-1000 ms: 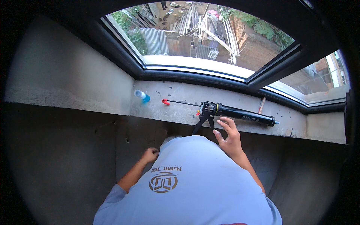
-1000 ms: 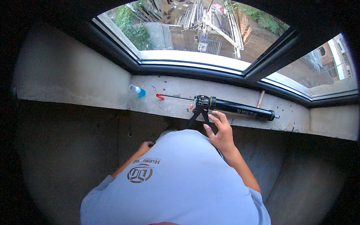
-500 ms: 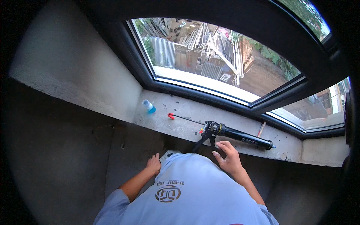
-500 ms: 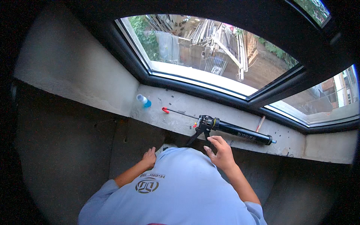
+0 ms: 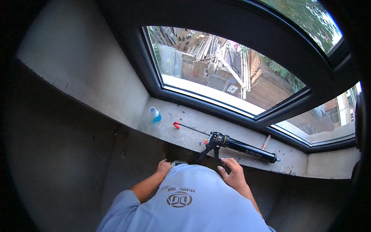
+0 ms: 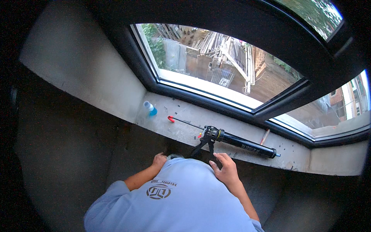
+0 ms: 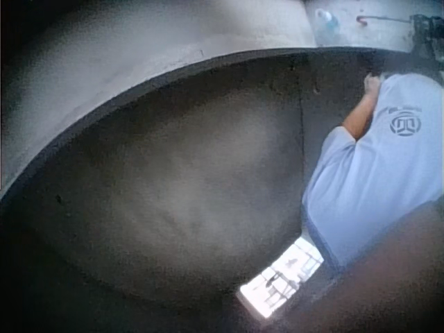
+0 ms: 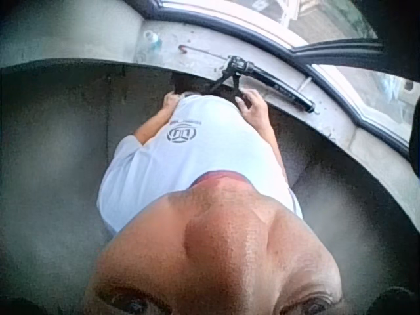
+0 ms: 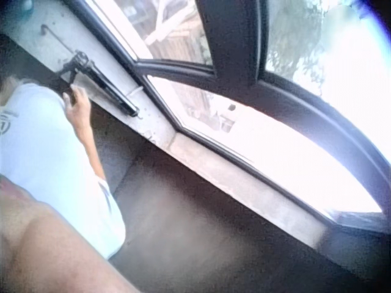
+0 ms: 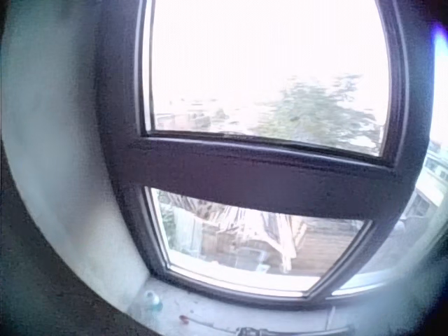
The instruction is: The person carries a step ladder and a caulking gun into a room, positions the ladder under a window, and climbs it. They apply sealant along the window frame seams using the caulking gun, then descend and place the tools on the windowsill.
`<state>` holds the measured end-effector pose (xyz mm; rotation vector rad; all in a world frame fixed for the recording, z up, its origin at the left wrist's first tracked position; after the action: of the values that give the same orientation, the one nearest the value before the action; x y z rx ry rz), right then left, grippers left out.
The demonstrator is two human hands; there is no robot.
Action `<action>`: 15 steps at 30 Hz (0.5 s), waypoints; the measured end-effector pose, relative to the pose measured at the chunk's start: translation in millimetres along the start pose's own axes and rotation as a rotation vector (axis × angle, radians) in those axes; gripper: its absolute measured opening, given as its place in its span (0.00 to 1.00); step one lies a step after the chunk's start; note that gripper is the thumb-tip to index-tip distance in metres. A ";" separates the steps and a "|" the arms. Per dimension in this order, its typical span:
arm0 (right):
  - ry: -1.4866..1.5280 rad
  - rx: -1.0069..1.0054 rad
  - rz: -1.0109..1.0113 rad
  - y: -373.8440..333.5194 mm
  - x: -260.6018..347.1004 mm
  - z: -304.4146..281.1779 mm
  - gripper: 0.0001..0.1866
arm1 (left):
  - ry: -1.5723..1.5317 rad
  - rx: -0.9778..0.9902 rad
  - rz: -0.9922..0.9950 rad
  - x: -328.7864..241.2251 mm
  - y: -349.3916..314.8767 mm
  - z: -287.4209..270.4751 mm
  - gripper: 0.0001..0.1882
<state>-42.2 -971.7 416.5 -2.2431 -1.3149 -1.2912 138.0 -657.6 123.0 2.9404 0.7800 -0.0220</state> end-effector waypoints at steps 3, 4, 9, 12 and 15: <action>0.018 0.042 -0.007 -4.4 -0.1 3.5 0.19 | 0.073 0.101 0.028 2.2 -15.0 2.6 0.08; 0.013 0.052 -0.019 -4.6 0.4 4.6 0.19 | 0.065 0.122 -0.040 5.7 -18.5 1.5 0.09; -0.014 0.063 -0.067 5.4 3.5 11.0 0.19 | 0.036 -0.034 -0.098 18.1 -19.4 -7.7 0.08; -0.006 0.063 -0.056 13.0 7.8 15.3 0.18 | 0.070 0.126 -0.143 25.2 -18.7 7.1 0.07; 0.025 0.081 -0.081 19.3 17.7 29.5 0.17 | -0.042 0.053 -0.304 33.0 -35.6 14.1 0.10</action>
<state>-6.4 -955.2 417.4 -2.1335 -1.4357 -1.2644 149.2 -612.0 104.3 2.8275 1.2278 -0.1286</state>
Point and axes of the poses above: each hand's wrist, its own y-axis towards the middle knuckle, its own z-axis out of the palm, x = y × z, the point moved 4 cm from there along y, towards the middle knuckle, and after that the axes turned 14 degrees about -x, right-handed, at the moved point
